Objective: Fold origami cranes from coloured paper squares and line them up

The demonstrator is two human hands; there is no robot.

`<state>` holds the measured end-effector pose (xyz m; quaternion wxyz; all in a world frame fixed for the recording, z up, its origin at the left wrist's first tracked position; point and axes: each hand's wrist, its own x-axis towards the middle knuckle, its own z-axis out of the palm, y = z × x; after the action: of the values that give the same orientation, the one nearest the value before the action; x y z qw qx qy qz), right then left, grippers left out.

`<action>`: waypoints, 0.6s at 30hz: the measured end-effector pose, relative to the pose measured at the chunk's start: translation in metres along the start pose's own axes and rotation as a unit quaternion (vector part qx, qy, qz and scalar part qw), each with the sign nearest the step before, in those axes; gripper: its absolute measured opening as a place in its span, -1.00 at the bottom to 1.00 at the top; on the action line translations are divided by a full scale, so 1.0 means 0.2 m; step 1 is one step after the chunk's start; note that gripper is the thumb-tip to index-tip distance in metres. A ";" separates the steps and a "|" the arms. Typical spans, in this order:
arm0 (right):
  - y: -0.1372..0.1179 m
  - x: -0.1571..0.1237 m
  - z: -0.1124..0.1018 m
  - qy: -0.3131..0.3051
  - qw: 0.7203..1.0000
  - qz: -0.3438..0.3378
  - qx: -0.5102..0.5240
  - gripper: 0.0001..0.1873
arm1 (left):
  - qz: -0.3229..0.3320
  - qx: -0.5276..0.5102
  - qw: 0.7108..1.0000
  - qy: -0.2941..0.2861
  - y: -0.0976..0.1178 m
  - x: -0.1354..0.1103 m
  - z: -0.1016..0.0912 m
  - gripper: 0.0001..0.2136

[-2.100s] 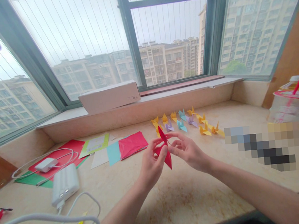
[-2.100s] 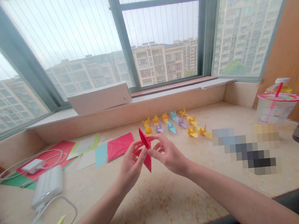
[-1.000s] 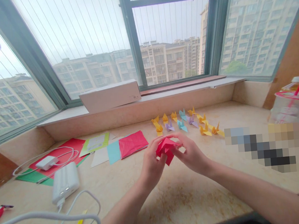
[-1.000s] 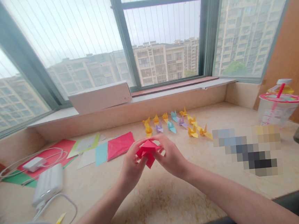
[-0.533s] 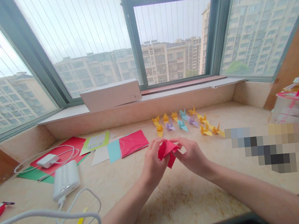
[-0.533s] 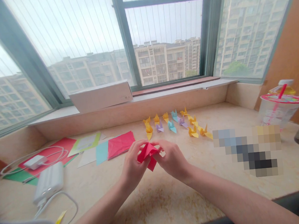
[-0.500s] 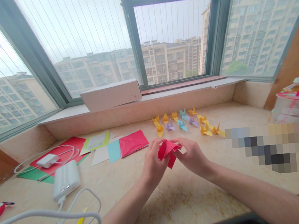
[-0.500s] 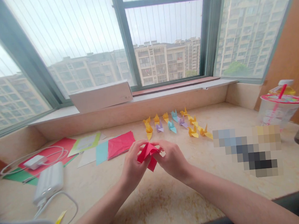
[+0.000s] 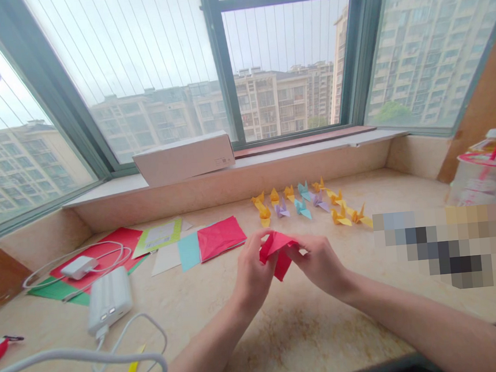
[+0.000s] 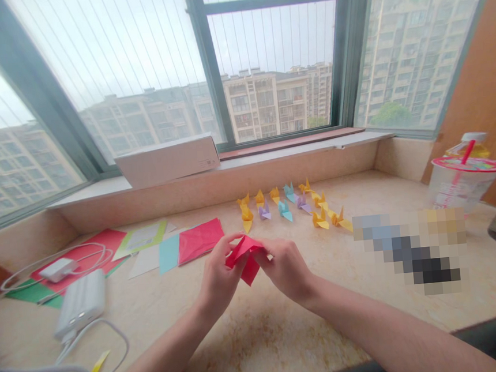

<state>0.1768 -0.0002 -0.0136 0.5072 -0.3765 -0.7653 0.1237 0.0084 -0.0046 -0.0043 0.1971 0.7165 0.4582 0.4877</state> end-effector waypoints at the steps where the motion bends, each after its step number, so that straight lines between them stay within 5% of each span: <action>1: 0.00 0.00 0.00 0.000 1.000 -0.001 0.003 -0.77 | -0.007 0.002 1.000 -0.002 0.00 0.00 0.00 -0.76; 9: 0.01 0.00 -0.02 -0.010 0.999 -0.026 0.022 -0.61 | -0.044 -0.032 0.998 0.016 0.01 0.00 -0.01 -0.71; 18: 0.05 0.02 -0.03 -0.042 0.990 -0.108 0.075 -0.52 | -0.045 -0.281 0.958 0.028 0.00 0.03 0.01 -0.59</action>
<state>0.1863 0.0086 -0.0129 0.5121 -0.2469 -0.8105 0.1409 0.0105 0.0006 -0.0011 0.3992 0.5973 0.3397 0.6071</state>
